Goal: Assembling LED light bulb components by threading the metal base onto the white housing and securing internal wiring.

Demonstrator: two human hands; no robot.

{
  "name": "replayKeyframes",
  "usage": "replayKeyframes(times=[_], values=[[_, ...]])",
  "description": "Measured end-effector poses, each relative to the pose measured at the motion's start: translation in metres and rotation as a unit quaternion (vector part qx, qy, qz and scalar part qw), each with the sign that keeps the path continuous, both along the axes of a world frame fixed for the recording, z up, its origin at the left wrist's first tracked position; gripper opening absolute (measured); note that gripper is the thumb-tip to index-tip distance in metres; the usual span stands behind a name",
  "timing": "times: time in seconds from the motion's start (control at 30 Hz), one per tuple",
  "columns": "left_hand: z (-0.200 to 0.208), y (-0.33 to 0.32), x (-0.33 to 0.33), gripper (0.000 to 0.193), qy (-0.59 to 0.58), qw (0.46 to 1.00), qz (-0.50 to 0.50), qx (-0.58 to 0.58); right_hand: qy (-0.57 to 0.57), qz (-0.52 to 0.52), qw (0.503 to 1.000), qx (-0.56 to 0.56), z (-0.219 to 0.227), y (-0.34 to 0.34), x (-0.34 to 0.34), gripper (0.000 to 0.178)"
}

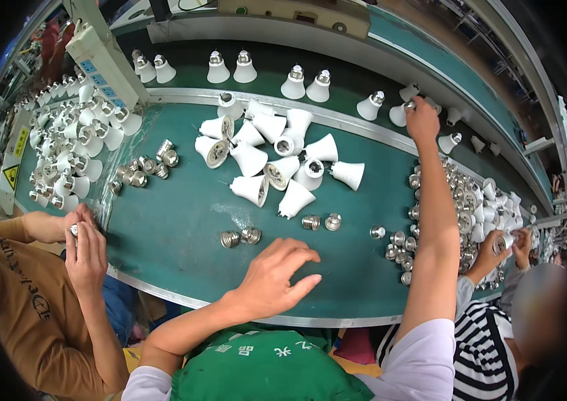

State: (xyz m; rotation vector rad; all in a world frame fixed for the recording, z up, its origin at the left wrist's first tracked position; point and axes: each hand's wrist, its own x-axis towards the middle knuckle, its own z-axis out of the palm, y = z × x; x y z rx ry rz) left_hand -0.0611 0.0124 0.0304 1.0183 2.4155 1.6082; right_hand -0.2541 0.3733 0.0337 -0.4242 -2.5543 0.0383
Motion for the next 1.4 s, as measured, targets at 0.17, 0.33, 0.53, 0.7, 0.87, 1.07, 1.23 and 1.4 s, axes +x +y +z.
replayKeyframes(times=[0.17,0.33,0.53,0.7,0.87,1.07,1.23,1.4], values=[[0.015,0.04,-0.022,0.034,0.14,0.983,-0.041,-0.111,0.216,0.03,0.975,-0.047,-0.012,-0.008,-0.006,0.032],[-0.002,0.105,-0.084,0.041,0.341,0.906,0.031,-0.247,-0.111,0.108,0.964,-0.214,0.029,-0.081,0.094,0.023],[-0.015,0.124,-0.113,0.026,0.322,0.898,-0.007,-0.3,-0.182,0.225,0.956,-0.04,0.005,-0.145,0.193,0.031],[0.029,0.069,-0.06,0.037,0.236,0.967,0.08,0.054,-0.124,0.248,0.954,-0.115,-0.031,-0.166,0.195,0.034],[0.007,-0.001,0.012,0.044,-0.455,0.801,-0.068,0.383,-0.07,0.254,0.954,-0.141,-0.032,-0.168,0.194,0.028],[-0.025,-0.019,0.053,0.045,-0.638,0.557,-0.144,0.512,-0.036,0.197,0.621,-0.757,-0.006,-0.173,0.233,0.018],[-0.024,-0.016,0.06,0.038,-0.646,0.545,-0.167,0.508,0.004,0.212,0.416,-0.884,-0.003,-0.2,0.281,0.025],[-0.013,-0.018,0.068,0.046,-0.613,0.638,-0.12,0.45,0.021,0.233,0.642,-0.73,0.019,-0.228,0.31,0.038]])
